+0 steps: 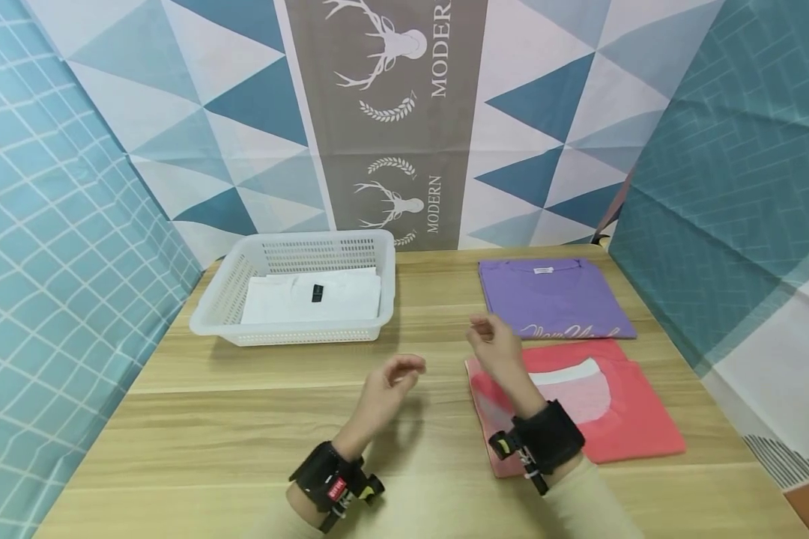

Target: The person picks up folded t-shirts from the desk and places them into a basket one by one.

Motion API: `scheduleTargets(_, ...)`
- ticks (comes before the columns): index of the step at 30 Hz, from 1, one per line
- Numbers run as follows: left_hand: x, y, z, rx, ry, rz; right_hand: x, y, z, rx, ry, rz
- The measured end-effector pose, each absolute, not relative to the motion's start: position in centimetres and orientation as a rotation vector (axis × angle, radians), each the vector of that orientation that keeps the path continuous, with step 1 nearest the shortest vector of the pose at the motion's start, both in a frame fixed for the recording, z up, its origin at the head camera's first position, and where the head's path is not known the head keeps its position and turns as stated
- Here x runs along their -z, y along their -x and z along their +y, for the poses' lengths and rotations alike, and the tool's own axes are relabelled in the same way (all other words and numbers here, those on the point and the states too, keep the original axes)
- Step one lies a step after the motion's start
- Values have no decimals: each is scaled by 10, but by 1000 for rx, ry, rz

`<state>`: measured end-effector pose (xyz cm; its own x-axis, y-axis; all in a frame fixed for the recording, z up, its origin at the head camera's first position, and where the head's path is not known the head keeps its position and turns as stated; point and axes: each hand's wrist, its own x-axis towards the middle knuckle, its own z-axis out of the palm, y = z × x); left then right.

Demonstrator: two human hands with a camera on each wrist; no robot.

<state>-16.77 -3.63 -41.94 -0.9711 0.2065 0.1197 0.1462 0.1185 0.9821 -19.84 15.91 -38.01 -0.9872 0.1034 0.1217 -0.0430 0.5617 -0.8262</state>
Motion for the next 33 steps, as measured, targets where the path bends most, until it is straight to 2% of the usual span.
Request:
scheduleTargets(9, 448, 163, 14, -2010, -175, 2104, 396, 193, 238, -1187, 384, -2883)
scheduleTargets(20, 463, 161, 43, -2010, -111, 2077, 415, 178, 322, -1079, 716, -2959)
scheduleTargets(26, 463, 158, 53, -2023, -23, 2009, 425, 165, 353, -977, 795, -3026)
scheduleTargets(33, 458, 157, 57, -1918, 60, 2054, 431, 160, 366, -866, 937, -3072)
